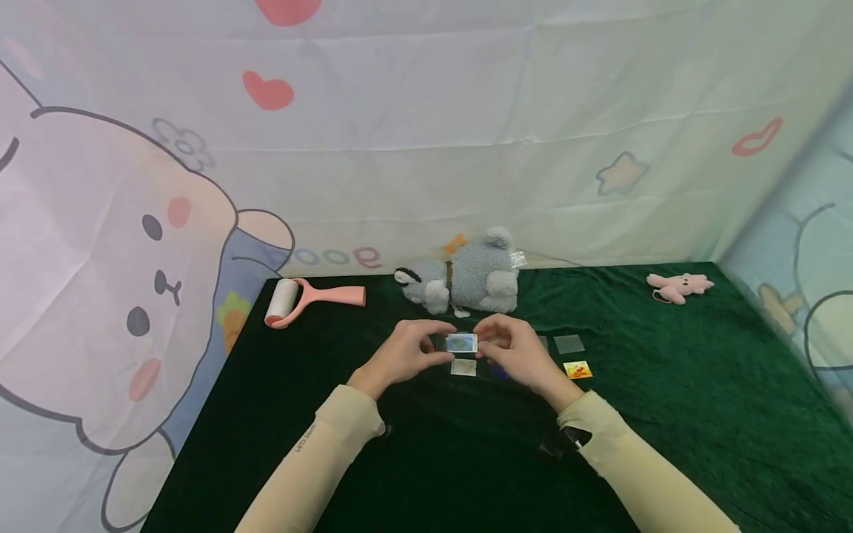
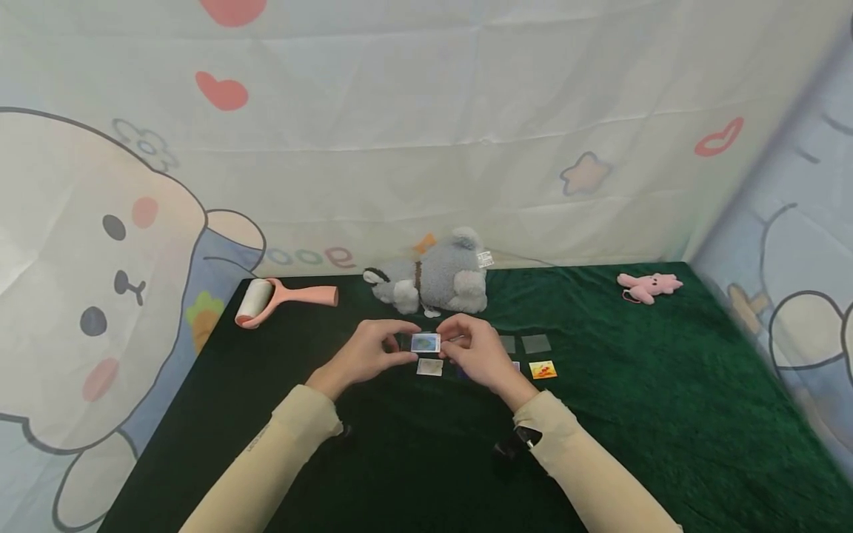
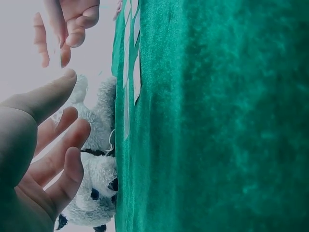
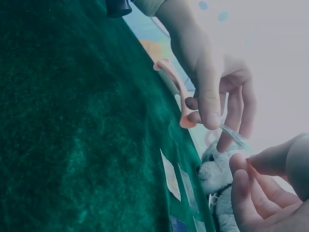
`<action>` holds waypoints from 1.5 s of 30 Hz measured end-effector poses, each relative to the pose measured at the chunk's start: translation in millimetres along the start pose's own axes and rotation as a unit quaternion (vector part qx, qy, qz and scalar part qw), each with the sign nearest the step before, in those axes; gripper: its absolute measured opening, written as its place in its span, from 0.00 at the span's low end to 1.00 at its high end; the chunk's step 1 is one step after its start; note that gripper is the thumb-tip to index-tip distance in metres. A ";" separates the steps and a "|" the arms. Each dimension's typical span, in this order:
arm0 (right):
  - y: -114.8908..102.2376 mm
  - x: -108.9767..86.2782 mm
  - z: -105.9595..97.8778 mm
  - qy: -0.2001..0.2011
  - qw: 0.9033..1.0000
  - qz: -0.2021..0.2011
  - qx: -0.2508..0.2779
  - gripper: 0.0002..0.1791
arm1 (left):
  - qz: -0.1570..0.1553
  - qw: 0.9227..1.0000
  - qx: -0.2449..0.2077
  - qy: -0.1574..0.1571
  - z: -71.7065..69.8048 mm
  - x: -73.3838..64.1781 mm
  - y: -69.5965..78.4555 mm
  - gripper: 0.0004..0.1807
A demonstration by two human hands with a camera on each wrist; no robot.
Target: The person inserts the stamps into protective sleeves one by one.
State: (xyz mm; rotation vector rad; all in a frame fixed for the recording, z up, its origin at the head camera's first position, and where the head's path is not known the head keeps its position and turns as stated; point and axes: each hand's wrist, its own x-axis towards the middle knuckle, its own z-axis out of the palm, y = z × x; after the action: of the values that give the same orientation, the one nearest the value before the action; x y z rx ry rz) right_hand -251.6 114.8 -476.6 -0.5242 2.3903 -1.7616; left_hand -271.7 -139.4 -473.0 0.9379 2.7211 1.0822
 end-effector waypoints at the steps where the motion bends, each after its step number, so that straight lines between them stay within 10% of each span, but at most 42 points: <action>1: 0.6 0.4 0.6 0.000 1.000 0.001 0.002 0.13 | 0.001 1.000 0.001 0.000 0.0 0.2 0.0 0.25; 30: 3.4 1.5 4.2 -0.003 1.000 0.008 0.012 0.17 | 0.034 0.999 -0.008 -0.002 5.1 3.7 9.1 0.23; 45: 3.4 2.8 5.8 -0.012 1.000 -0.008 0.009 0.17 | 0.010 0.998 -0.060 0.020 5.5 5.3 1.6 0.03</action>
State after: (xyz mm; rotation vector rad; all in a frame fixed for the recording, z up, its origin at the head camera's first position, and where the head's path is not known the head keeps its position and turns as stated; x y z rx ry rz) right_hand -253.0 109.5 -481.3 -0.5605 2.3590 -1.7706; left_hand -273.6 -132.2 -475.2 0.9381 2.6493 1.2655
